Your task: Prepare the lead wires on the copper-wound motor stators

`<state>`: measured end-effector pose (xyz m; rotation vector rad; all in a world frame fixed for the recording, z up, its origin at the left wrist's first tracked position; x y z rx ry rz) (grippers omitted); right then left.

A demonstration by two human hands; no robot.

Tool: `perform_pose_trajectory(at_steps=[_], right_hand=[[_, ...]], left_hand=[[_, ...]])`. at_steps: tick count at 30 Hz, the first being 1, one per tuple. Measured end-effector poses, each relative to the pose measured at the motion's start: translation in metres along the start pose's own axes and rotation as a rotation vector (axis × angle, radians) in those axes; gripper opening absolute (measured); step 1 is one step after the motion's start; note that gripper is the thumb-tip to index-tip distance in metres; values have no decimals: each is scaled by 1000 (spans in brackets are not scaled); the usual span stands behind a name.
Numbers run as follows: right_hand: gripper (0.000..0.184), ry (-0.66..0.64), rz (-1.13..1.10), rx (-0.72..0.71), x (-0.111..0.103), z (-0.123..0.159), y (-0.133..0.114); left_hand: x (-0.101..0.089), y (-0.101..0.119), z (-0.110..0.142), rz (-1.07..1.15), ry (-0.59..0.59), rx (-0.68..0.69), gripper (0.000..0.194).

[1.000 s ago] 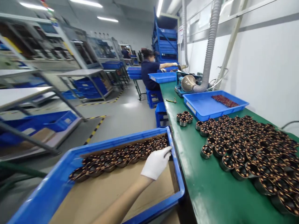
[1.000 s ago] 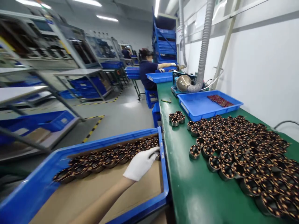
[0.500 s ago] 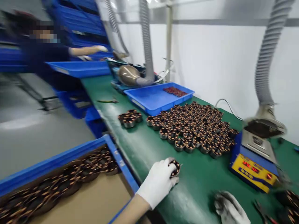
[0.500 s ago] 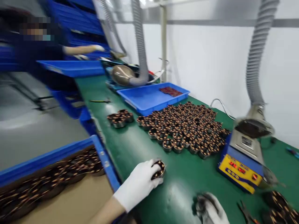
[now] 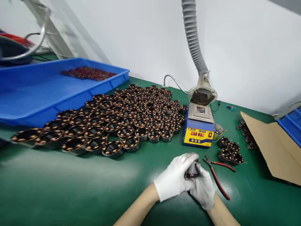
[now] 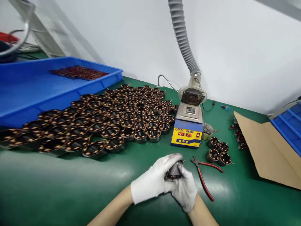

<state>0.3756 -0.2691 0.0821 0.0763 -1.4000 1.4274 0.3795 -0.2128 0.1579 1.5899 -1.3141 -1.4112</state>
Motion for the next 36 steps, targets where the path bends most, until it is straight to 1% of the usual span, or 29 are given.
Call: perform_pose_trajectory(at_steps=[1,2,4,5,6,8,10,11,12,13,14,16,17,18,20,22,24,27,28,29,30,32,33,34,35,36], right_hand=[[26,-3,-4,15,0,-2,1],[26,-4,-8,17,2,-4,1],[25,-8,-6,16,6,-6,1],[26,-14,1,23,9,-7,1],[28,-29,12,36,12,-8,2],[33,-86,40,75,19,-9,5],[36,-133,35,116,22,-8,8],[37,-147,16,140,22,-8,9],[38,-153,-12,167,21,-7,11],[39,-149,-41,192,20,-7,13],[40,-147,-60,212,19,-6,14],[37,-148,-67,223,18,-6,18],[34,-142,-67,207,17,-7,18],[30,-128,-71,185,17,-7,18],[23,-94,-86,148,15,-8,19],[22,-79,-97,135,14,-9,20],[27,-97,-100,155,17,-8,21],[39,-134,-130,189,21,-7,21],[40,-139,-134,190,22,-8,21],[39,-139,-134,185,23,-8,21],[37,-132,-132,166,22,-9,21],[27,-95,-119,106,20,-12,19],[23,-74,-108,77,18,-12,18],[20,-60,-94,57,16,-13,18],[20,-55,-80,56,16,-13,18],[23,-61,-68,71,16,-12,19]], left_hand=[[0,-2,2,15,-7,-6,81],[-3,-5,3,49,5,-25,72],[-10,-10,4,168,53,-74,40],[-16,-12,4,231,98,-101,27],[-22,-16,3,289,155,-134,22],[-35,-26,4,406,286,-212,26],[-48,-36,7,525,422,-255,28],[-52,-39,9,578,455,-270,30],[-52,-42,10,628,442,-291,30],[-47,-43,10,669,380,-323,30],[-38,-44,10,702,282,-372,33],[-14,-44,12,766,92,-480,48],[-5,-43,12,799,59,-506,51],[-1,-43,11,822,84,-503,46],[-4,-44,8,865,251,-441,30],[-13,-47,7,918,436,-368,20],[-28,-54,11,961,595,-320,21],[-64,-60,24,963,888,-203,31],[-70,-59,27,950,922,-188,35],[-69,-58,25,947,886,-204,39],[-61,-56,20,954,785,-262,44],[-32,-52,13,959,536,-409,45],[-21,-49,12,968,474,-456,40],[-16,-48,13,977,469,-476,34],[-15,-48,15,979,500,-475,29],[-18,-48,16,989,551,-453,27]])
Point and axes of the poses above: each hand's wrist, its own z-axis away from the middle knuckle, its own x-axis out of the palm, y = z × x, the point moved 9 cm from there along -z, towards the middle knuckle, and after that the axes turned 13 degrees about z, right-handed, at the moved point
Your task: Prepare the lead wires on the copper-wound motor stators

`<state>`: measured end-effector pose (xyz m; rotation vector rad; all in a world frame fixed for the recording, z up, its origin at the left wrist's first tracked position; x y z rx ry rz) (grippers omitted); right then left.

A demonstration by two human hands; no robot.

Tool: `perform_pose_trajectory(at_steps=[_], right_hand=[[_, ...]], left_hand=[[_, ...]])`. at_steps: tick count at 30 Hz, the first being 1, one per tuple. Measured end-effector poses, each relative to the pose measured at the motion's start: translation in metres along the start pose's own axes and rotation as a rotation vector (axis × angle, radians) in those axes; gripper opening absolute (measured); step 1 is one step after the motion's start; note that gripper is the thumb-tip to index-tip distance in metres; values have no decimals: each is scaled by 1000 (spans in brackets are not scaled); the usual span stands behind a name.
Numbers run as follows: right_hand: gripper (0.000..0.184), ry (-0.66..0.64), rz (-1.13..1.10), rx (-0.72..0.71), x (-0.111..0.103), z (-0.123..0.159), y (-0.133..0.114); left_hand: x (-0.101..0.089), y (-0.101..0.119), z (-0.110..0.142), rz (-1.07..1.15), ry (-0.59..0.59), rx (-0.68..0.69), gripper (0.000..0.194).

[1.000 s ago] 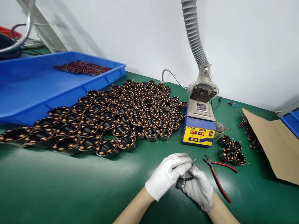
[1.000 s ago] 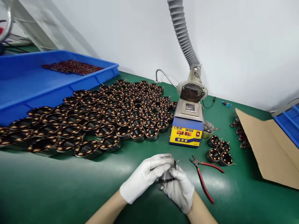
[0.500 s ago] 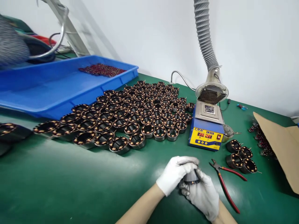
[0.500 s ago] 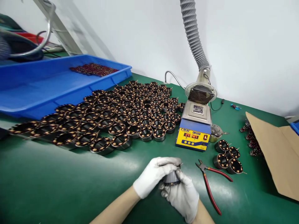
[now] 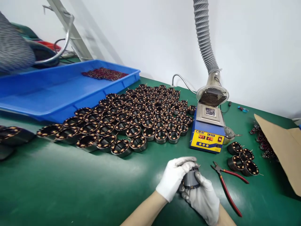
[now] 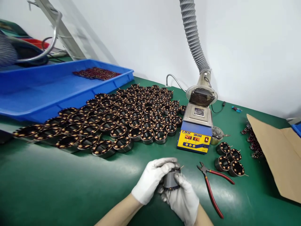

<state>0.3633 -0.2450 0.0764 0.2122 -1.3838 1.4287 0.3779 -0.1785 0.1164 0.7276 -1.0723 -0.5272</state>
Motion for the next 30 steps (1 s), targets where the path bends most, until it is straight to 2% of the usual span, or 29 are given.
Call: perform_pose_trajectory(at_steps=[4,5,7,9,11,13,14,16,18,20,22,24,25,28,30], right_hand=[[42,-64,-29,84,4,2,-1],[45,-68,-42,93,4,2,-2],[47,-47,-70,97,3,1,-5],[47,-10,-97,82,1,-1,-8],[44,24,-114,68,-1,-2,-9],[42,39,-109,77,-2,-1,-7],[41,37,-103,89,-2,-1,-6],[40,9,-87,123,1,1,-2],[41,-29,-68,160,4,3,2],[43,-51,-58,174,7,5,4],[46,-59,-50,156,7,5,2],[47,-61,-20,145,6,6,0],[45,-61,-2,141,5,6,0],[31,-3,55,51,0,5,-6],[26,62,134,-51,-3,4,-14]], left_hand=[[-29,27,-4,232,149,262,34],[-34,31,-5,238,151,294,36],[-28,28,-9,89,41,236,48],[-9,11,-6,-210,-151,90,69],[4,-3,0,-404,-266,12,80],[11,-10,5,-395,-283,-53,75],[11,-12,5,-343,-258,-84,67],[7,-10,2,-230,-158,-107,42],[-4,-3,-3,-118,-20,-61,25],[-18,6,-9,103,82,28,25],[-32,16,-13,341,156,160,33],[-37,23,-13,451,159,244,39],[-32,21,-13,424,112,213,42],[-6,-2,-8,107,-63,-42,43],[-7,-7,-5,-75,-45,-67,31]])
Point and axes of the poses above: each hand's wrist, its own z-axis away from the middle knuckle, its own x-axis out of the palm, y = z × x, the point moved 9 cm from there along -z, towards the middle knuckle, and after that the axes turned 13 degrees about z, right-handed, at the moved point
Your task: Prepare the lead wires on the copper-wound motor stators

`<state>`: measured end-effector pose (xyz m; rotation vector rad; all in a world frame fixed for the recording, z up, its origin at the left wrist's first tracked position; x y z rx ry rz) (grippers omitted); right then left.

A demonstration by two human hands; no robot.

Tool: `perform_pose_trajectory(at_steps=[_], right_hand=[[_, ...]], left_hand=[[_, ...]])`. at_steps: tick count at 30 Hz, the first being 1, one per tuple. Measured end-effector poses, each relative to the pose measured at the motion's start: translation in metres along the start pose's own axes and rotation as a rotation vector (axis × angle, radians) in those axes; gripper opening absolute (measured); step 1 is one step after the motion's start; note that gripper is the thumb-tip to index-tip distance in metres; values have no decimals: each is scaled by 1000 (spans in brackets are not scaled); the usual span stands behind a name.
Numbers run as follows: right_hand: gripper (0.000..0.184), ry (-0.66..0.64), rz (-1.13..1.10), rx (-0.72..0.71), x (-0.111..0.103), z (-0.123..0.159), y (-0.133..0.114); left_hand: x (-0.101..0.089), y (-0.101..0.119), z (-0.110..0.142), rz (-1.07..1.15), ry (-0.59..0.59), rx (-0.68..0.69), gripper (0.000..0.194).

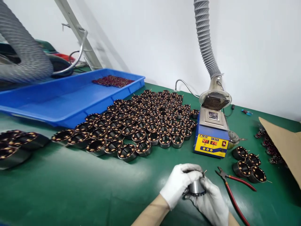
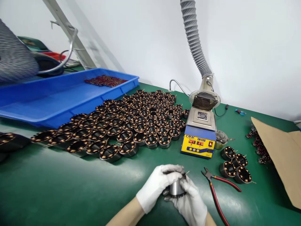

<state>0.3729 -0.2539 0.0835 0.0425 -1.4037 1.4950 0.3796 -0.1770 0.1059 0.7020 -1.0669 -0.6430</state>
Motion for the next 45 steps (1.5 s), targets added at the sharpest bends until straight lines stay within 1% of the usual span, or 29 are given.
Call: perform_pose_trajectory(at_steps=[1,2,3,5,6,7,8,9,10,11,12,14,16,18,19,20,21,23,24,26,29,34,40,43,45], right_hand=[[29,43,70,-48,-3,0,-3],[35,92,166,-93,-7,0,-6],[43,155,280,-140,-12,0,-9],[57,340,518,-246,-27,2,-15],[59,442,626,-296,-34,4,-18],[59,527,720,-338,-40,6,-20],[57,590,804,-366,-43,7,-20],[55,629,883,-389,-45,8,-20],[52,641,966,-409,-43,7,-20],[48,640,1050,-436,-40,7,-21],[42,634,1131,-468,-35,7,-23],[32,614,1263,-541,-25,8,-28],[28,612,1340,-582,-19,9,-32],[30,629,1370,-576,-19,10,-33],[32,639,1375,-568,-21,10,-33],[33,648,1375,-560,-22,10,-33],[34,653,1369,-554,-24,9,-33],[34,654,1339,-546,-26,9,-31],[34,655,1319,-541,-28,9,-31],[35,654,1291,-539,-29,8,-30],[35,654,1313,-533,-30,7,-28],[35,633,1363,-521,-32,5,-23],[32,617,1345,-527,-31,4,-20],[35,607,1321,-517,-31,4,-20],[34,610,1329,-540,-29,5,-21]], left_hand=[[-5,4,1,-34,48,41,27],[-13,10,1,-37,99,91,26],[-21,16,1,-9,147,135,29],[-36,26,2,67,227,199,38],[-39,31,2,83,235,222,43],[-37,33,2,83,212,229,48],[-30,30,1,71,155,208,53],[-20,24,0,49,76,161,58],[-9,14,-2,34,3,100,59],[-1,4,-3,43,-40,48,57],[4,-4,-5,67,-51,16,52],[4,-11,-9,167,-6,20,42],[-7,-1,-11,337,60,114,38],[-27,22,-8,470,139,265,39],[-34,31,-5,457,166,306,40],[-37,37,-4,376,165,295,42],[-36,38,-4,248,137,237,45],[-29,27,-6,-13,49,74,49],[-27,21,-6,-100,27,29,47],[-27,17,-8,-180,53,42,40],[-26,17,-11,-222,109,79,31],[-17,13,-12,-139,96,21,19],[-15,9,-13,-125,143,14,17],[-14,11,-12,-151,145,26,16],[-16,13,-11,-171,150,40,17]])
Point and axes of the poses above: each hand's wrist, its own z-axis away from the middle knuckle, its own x-axis out of the palm, y = z × x, the point moved 9 cm from there along -z, towards the middle knuckle, and after that the axes turned 13 degrees about z, right-handed, at the moved point
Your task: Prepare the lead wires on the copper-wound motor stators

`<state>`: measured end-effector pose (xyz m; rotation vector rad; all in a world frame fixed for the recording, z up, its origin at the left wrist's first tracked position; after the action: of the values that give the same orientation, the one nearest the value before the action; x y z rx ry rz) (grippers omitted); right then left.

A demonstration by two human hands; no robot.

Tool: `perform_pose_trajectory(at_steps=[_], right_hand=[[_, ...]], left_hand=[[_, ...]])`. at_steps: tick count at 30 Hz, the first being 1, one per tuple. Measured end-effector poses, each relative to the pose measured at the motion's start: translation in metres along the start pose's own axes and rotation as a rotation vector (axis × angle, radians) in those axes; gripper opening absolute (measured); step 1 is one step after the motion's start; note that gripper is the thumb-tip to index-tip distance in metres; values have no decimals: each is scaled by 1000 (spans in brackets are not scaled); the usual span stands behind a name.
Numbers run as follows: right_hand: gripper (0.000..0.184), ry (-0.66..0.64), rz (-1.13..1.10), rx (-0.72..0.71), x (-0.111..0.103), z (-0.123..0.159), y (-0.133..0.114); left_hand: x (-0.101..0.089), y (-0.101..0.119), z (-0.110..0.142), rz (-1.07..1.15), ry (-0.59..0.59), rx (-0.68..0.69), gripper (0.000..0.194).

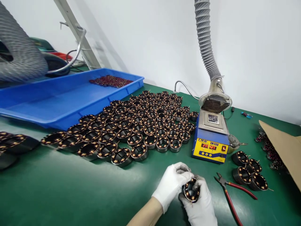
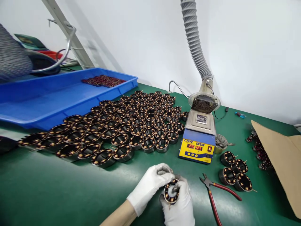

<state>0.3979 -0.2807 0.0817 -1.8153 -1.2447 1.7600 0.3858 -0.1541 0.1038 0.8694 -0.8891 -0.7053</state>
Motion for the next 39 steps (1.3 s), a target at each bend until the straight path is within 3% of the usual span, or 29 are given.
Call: perform_pose_trajectory(at_steps=[2,5,6,10,14,17,19,21,23,25,28,33,39], right_hand=[[31,19,12,-40,-2,0,-3],[36,26,39,-82,-2,0,-6],[36,26,54,-88,-2,0,-6],[28,57,106,-120,-3,1,-9],[31,59,143,-152,-4,1,-14],[32,73,170,-168,-6,1,-18],[32,78,168,-175,-7,0,-20],[31,75,151,-170,-8,-1,-20],[31,71,137,-174,-9,-2,-21],[30,66,125,-188,-10,-4,-24],[28,61,116,-183,-11,-5,-26],[35,13,109,-132,-8,-6,-22],[28,44,121,-165,-9,-6,-22]], left_hand=[[-4,4,1,-17,18,40,25],[-3,6,1,-49,-9,72,54],[0,3,0,-52,-35,51,54],[8,-6,-5,91,-58,-43,21],[-12,12,-8,237,61,78,32],[-34,34,-2,201,149,217,41],[-29,31,-1,99,32,132,51],[-13,19,0,-77,-180,34,47],[0,11,2,-297,-336,88,31],[5,9,1,-463,-374,210,26],[2,7,-5,-479,-317,241,29],[-3,6,-3,-363,-190,161,38],[-1,-5,1,-123,-79,108,28]])
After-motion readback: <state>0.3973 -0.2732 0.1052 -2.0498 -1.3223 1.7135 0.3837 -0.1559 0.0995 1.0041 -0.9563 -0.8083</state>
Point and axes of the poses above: each hand's wrist, its own z-axis away from the middle knuckle, its own x-axis out of the palm, y = z × x, the point moved 9 cm from there along -z, towards the middle knuckle, and after that the axes turned 13 degrees about z, right-handed, at the moved point
